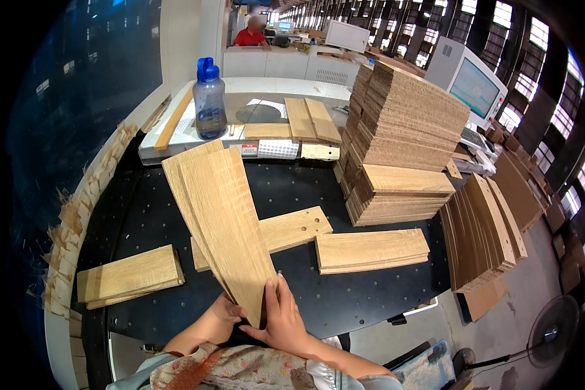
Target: The person picks up wood panels from a stack, checks their sides, and places them onto a work table, organizing them next to other panels.
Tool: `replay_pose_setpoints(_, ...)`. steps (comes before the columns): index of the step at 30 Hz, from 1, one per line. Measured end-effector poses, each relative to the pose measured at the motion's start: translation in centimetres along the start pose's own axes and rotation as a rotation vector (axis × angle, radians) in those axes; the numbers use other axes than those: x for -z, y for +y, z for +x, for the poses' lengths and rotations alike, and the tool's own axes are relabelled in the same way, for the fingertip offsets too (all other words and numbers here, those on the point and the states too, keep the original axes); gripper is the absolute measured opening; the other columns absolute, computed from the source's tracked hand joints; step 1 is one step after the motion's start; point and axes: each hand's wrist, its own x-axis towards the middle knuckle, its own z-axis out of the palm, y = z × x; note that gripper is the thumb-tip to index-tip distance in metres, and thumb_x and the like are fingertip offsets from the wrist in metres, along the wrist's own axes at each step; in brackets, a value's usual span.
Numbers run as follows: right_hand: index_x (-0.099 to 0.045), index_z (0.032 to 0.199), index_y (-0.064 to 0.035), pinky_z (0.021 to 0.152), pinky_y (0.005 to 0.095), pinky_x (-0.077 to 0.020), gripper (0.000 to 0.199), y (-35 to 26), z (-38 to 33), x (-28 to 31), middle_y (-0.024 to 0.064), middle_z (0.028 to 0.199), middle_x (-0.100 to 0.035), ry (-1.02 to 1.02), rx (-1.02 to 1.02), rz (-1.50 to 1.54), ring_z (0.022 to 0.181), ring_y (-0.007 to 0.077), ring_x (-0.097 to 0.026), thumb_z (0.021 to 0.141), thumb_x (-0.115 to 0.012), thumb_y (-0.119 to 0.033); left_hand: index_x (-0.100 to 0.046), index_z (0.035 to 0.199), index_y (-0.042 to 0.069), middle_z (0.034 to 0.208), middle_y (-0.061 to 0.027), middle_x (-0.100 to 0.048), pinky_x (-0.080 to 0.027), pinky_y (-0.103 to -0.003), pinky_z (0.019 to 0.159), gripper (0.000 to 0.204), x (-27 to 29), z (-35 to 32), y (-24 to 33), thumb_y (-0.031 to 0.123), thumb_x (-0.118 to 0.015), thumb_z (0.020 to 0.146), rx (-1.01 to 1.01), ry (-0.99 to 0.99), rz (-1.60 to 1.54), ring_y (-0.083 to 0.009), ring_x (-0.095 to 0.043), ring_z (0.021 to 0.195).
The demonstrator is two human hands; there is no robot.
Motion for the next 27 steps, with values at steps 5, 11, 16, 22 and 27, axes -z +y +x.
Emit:
replay_pose_setpoints(5,-0.020,0.143,-0.0006,0.102,0.0444,-0.0342,0.109,1.3,0.3,0.2,0.0303,0.140,-0.023,0.044,0.039,0.331,0.128,0.0440,-0.031,0.058,-0.085,-0.022,-0.047,0.128,0.002,0.125,-0.0135,-0.054,-0.045,-0.042,0.096,0.075,-0.2,0.1,0.5,0.027,-0.083,0.066,-0.049,0.018,0.005,-0.0281,-0.053,0.116)
replay_pose_setpoints(11,-0.018,0.145,-0.0032,0.110,0.0373,-0.0219,0.105,3.6,-0.4,2.0,0.0179,0.146,-0.024,-0.114,-0.136,0.784,0.136,0.0276,-0.025,0.059,-0.078,-0.004,-0.046,0.128,0.000,0.122,-0.0160,-0.056,-0.047,-0.043,0.094,0.071,-0.7,0.7,1.1,0.030,-0.078,0.072,-0.044,0.028,-0.061,-0.0304,-0.056,0.112)
replay_pose_setpoints(16,-0.016,0.145,-0.0012,0.110,0.0352,-0.0217,0.098,1.9,0.4,3.9,0.0137,0.145,-0.028,-0.127,-0.313,1.355,0.135,0.0230,-0.028,0.064,-0.072,-0.008,-0.041,0.132,-0.001,0.126,-0.0143,-0.053,-0.040,-0.042,0.099,0.072,-0.1,0.0,1.2,0.027,-0.074,0.075,0.033,0.154,-0.031,-0.0280,-0.051,0.117)
replay_pose_setpoints(22,-0.018,0.143,-0.0006,0.107,0.0384,-0.0297,0.099,2.5,-0.1,4.1,0.0154,0.138,-0.037,-0.064,-0.495,1.562,0.127,0.0268,-0.039,0.063,-0.072,-0.022,-0.028,0.142,0.007,0.138,-0.0094,-0.041,-0.033,-0.040,0.104,0.071,-0.3,0.8,1.2,0.008,-0.064,0.081,-0.037,0.140,-0.058,-0.0239,-0.040,0.126)
replay_pose_setpoints(27,-0.021,0.141,-0.0007,0.100,0.0457,-0.0376,0.096,5.7,-1.0,3.0,0.0173,0.134,-0.040,-0.032,-0.474,1.734,0.122,0.0308,-0.044,0.061,-0.070,-0.022,-0.030,0.141,0.008,0.136,-0.0096,-0.043,-0.037,-0.041,0.101,0.067,-0.7,0.9,1.3,0.007,-0.062,0.082,-0.031,0.229,-0.089,-0.0247,-0.043,0.124)
